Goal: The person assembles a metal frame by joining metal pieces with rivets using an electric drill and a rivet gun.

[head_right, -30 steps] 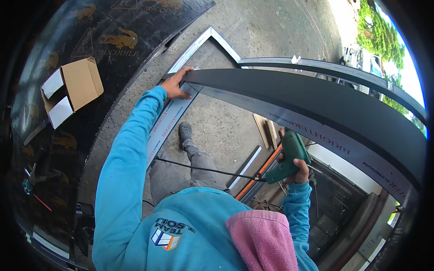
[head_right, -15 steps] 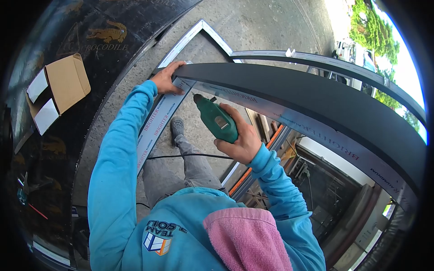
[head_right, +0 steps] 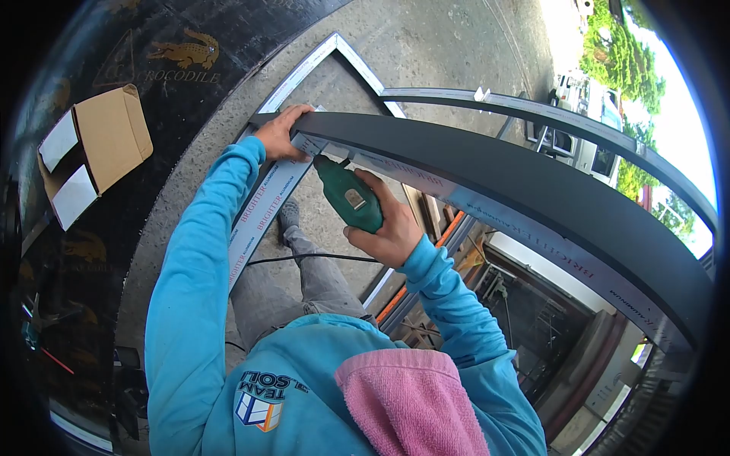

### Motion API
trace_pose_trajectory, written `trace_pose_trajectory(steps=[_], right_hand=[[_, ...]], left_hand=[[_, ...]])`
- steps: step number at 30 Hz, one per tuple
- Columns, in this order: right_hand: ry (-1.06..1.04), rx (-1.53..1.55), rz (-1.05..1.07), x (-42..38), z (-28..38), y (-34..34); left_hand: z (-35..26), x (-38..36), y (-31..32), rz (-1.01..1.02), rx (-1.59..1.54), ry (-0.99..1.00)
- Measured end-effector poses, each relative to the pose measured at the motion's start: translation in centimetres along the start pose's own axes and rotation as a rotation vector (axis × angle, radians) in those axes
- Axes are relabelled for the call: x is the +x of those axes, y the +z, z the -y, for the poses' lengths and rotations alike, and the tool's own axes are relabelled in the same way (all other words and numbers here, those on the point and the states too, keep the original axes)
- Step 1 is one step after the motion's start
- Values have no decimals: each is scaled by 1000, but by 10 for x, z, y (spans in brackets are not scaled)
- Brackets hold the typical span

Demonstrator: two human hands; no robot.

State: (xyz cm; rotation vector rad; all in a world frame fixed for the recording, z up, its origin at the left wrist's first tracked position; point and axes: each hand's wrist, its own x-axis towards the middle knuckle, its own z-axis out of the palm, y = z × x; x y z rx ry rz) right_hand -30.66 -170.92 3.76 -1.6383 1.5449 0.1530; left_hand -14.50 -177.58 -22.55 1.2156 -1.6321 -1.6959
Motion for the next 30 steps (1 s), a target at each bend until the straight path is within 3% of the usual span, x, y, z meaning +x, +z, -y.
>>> trace_pose_trajectory(steps=[19,23,30], right_hand=[[-41,-28,-10,8,1,11],[93,20,46,12,15,6],[9,7,-1,11,5,9]], left_hand=[[8,2,6,-36,56,1],[8,0,5,-23,65,22],[7,1,3,-37,81,28]])
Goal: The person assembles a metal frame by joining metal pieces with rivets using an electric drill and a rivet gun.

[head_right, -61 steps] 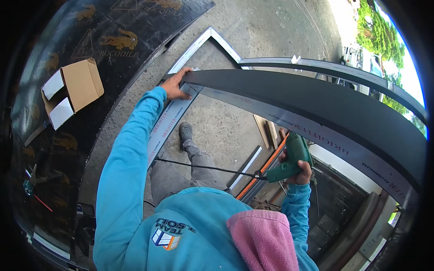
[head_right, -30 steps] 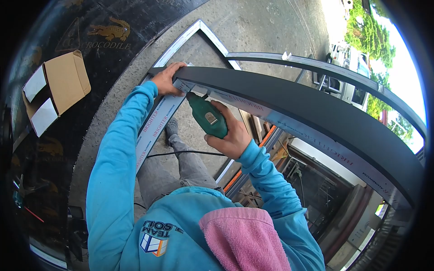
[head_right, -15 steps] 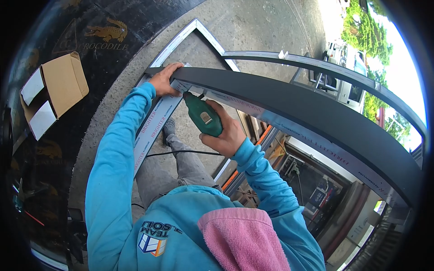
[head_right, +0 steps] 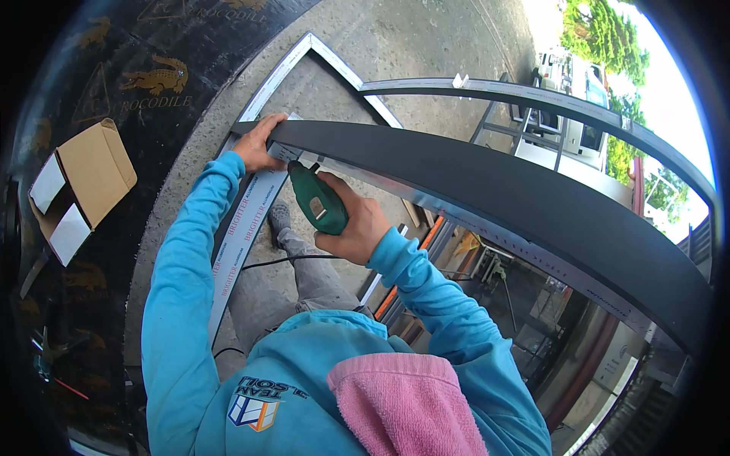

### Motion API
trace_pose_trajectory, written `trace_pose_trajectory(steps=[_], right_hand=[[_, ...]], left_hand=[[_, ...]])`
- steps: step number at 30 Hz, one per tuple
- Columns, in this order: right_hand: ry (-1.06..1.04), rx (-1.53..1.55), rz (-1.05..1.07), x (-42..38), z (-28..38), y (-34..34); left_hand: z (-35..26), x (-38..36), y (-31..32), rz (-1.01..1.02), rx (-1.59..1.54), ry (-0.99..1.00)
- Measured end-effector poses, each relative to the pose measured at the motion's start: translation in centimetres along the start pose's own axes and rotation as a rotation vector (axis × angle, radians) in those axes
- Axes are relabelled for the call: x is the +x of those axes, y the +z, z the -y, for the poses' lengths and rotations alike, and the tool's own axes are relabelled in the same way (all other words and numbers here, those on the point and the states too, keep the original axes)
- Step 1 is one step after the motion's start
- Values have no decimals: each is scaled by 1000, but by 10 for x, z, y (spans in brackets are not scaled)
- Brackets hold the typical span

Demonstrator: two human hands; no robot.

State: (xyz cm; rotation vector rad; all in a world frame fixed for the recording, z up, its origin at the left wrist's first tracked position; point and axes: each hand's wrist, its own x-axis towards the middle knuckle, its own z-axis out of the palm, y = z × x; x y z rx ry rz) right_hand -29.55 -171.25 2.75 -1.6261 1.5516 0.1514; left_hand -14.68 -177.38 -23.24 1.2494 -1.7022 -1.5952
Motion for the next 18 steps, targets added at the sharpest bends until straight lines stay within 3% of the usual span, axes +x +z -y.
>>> trace_pose_trajectory(steps=[5,18], right_hand=[[-93,-44,-17,5,-4,1],[-43,-40,-1,7,1,-2]], left_hand=[[-1,-1,3,18,-2,6],[-11,-1,-3,8,-2,-5]])
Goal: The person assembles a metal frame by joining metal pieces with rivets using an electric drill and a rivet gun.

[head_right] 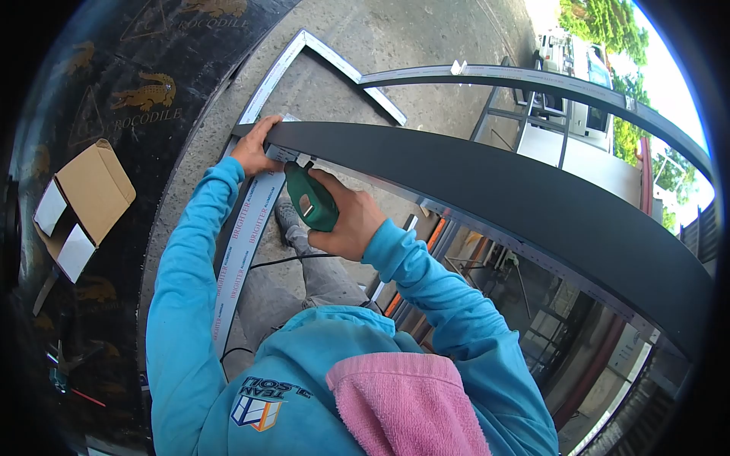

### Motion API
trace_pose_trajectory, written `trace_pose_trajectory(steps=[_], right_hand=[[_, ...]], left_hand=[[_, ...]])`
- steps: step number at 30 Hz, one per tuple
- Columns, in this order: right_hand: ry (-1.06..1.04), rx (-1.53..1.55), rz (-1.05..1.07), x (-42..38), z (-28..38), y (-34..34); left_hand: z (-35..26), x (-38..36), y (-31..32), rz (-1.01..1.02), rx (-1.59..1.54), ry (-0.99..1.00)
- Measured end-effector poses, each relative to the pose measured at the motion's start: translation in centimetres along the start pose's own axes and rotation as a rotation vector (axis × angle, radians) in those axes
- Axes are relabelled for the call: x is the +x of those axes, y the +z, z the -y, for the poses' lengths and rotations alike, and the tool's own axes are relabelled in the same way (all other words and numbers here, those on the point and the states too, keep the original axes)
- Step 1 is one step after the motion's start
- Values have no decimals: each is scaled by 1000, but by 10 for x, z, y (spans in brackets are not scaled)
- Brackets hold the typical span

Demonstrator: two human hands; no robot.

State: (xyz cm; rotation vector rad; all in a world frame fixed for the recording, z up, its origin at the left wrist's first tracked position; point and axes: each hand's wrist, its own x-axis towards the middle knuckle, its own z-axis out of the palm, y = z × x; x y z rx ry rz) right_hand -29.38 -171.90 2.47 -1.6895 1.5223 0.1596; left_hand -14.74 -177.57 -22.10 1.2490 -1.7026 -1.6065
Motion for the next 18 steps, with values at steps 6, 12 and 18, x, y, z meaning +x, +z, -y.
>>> trace_pose_trajectory(steps=[6,12,18], right_hand=[[7,18,-13,-2,-2,2],[56,15,31,2,1,-3],[39,32,12,3,2,-4]], left_hand=[[3,3,3,-16,4,25],[7,5,5,-17,-2,30],[7,6,0,10,20,23]])
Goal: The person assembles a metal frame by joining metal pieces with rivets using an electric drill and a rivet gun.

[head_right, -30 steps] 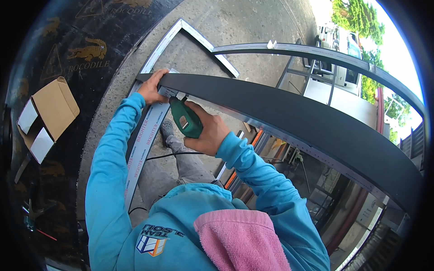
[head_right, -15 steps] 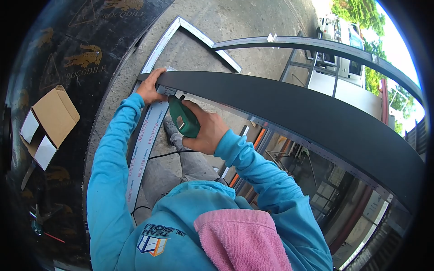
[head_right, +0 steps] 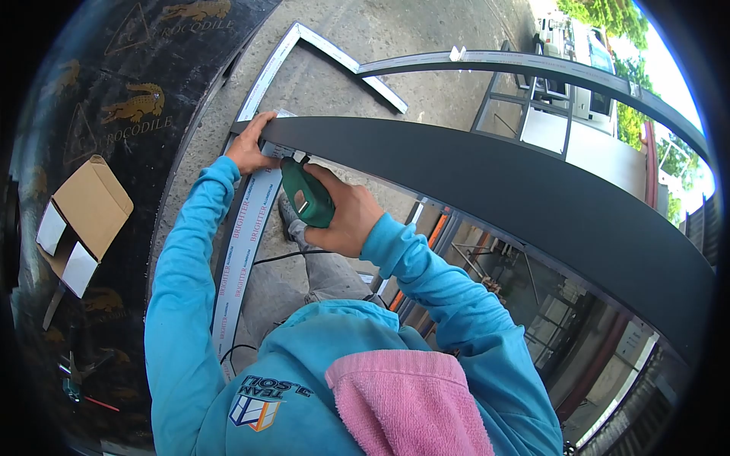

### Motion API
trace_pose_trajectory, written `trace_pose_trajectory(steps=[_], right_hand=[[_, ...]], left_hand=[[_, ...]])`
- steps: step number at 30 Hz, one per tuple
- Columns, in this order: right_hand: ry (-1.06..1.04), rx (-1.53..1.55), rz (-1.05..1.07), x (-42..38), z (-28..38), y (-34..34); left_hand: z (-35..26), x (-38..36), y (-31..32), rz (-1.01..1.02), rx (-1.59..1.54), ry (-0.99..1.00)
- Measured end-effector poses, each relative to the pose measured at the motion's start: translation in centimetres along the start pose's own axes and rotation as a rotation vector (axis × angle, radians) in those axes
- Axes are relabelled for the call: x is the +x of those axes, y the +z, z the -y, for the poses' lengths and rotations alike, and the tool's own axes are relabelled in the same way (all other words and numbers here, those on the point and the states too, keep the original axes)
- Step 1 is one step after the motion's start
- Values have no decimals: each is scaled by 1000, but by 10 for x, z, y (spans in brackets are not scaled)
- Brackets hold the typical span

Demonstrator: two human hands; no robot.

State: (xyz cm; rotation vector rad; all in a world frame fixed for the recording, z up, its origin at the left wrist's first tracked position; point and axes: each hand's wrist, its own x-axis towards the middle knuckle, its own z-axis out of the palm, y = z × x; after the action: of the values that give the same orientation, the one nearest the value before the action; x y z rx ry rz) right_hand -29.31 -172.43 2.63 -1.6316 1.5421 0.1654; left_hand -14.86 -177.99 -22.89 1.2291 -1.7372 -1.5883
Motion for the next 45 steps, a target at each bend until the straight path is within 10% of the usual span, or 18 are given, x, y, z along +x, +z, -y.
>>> trace_pose_trajectory(steps=[31,45], right_hand=[[14,209,-74,-62,-17,12],[-110,438,125,-113,-137,53]], left_hand=[[-5,-3,1,94,80,-25],[-27,-65,56,-560,491,-208]])
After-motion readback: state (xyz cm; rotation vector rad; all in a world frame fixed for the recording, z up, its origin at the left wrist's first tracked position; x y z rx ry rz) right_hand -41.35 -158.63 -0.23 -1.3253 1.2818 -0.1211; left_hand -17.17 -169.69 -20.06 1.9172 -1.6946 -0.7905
